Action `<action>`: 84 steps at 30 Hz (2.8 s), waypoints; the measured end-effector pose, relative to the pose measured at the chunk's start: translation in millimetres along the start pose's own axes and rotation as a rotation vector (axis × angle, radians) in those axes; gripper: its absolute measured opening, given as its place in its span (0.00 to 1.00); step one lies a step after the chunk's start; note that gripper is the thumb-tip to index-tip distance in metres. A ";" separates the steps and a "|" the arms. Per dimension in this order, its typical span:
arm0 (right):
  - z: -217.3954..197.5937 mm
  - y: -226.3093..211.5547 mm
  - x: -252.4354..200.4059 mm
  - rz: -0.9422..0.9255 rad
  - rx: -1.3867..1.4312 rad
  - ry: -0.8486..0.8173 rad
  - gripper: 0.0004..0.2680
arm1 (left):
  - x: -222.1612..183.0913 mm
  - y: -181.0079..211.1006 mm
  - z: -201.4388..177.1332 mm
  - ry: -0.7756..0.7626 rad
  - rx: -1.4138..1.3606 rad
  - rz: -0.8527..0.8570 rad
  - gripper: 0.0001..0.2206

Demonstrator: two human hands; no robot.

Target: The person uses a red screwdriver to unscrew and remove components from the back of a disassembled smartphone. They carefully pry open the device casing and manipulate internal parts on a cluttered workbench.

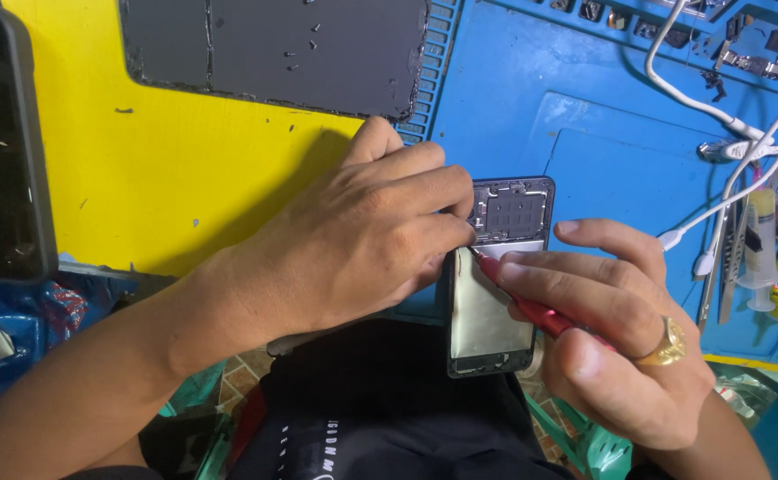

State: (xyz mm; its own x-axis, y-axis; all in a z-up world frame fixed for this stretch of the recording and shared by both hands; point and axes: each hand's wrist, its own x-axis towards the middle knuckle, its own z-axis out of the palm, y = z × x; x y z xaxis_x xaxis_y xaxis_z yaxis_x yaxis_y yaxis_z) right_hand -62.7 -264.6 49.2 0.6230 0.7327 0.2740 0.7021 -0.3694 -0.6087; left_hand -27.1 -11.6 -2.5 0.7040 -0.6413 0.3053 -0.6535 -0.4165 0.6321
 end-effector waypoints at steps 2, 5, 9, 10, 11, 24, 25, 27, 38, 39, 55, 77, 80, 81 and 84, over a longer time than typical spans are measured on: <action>1.2 -2.5 9.7 0.041 0.038 -0.017 0.07 | 0.0 -0.5 0.0 0.003 0.003 0.003 0.11; 2.2 3.4 6.7 0.022 0.041 -0.029 0.07 | 0.0 -1.0 -1.7 0.012 0.004 0.009 0.11; 7.7 19.2 -12.3 -0.033 -0.128 0.083 0.25 | 0.7 -2.1 -4.6 0.015 -0.034 0.012 0.08; 9.9 18.1 -6.5 -0.033 -0.126 0.082 0.25 | 0.9 -2.8 -4.5 0.014 -0.035 0.010 0.08; 12.2 16.9 -0.6 -0.037 -0.057 0.095 0.19 | 0.8 -3.5 -4.5 0.024 -0.037 0.012 0.07; 16.2 21.7 1.8 -0.014 -0.178 0.193 0.20 | -1.7 -5.4 -5.5 0.061 0.015 0.030 0.07; 15.8 18.6 4.0 -0.016 -0.180 0.195 0.20 | -1.2 -6.3 -4.9 0.062 0.017 0.032 0.07; 15.6 12.0 8.0 -0.029 -0.004 0.096 0.13 | -2.6 -6.5 -3.2 0.063 -0.023 0.024 0.09; 26.7 22.4 2.7 -0.020 -0.076 0.239 0.19 | -3.5 -6.9 -2.2 0.080 0.030 0.041 0.07; 29.3 26.1 0.9 -0.010 -0.079 0.290 0.21 | -3.8 -6.6 -2.7 0.075 0.041 0.042 0.07; 31.7 25.1 2.0 -0.046 -0.047 0.249 0.24 | -3.7 -5.9 -2.8 0.086 0.049 0.042 0.06; 34.7 11.1 6.4 0.173 0.171 0.203 0.08 | -2.6 -3.7 -5.0 0.065 0.088 0.059 0.07; 34.7 16.3 -1.6 0.108 0.167 0.178 0.09 | -3.1 -3.3 -5.3 0.055 0.109 0.059 0.08; 35.9 19.2 -8.0 -0.006 0.039 0.209 0.16 | -2.9 -3.0 -6.0 0.048 0.127 0.068 0.08; 34.5 27.0 -0.6 -0.077 0.007 0.193 0.25 | -1.9 -1.4 -4.5 0.053 0.134 0.059 0.07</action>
State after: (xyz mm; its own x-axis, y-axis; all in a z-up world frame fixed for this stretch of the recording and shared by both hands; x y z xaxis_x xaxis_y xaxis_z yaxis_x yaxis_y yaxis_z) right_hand -56.0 -255.2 6.8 0.6226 0.6355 0.4567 0.7481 -0.3123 -0.5854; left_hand -26.3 -6.9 -0.7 0.6747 -0.6334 0.3788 -0.7228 -0.4635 0.5125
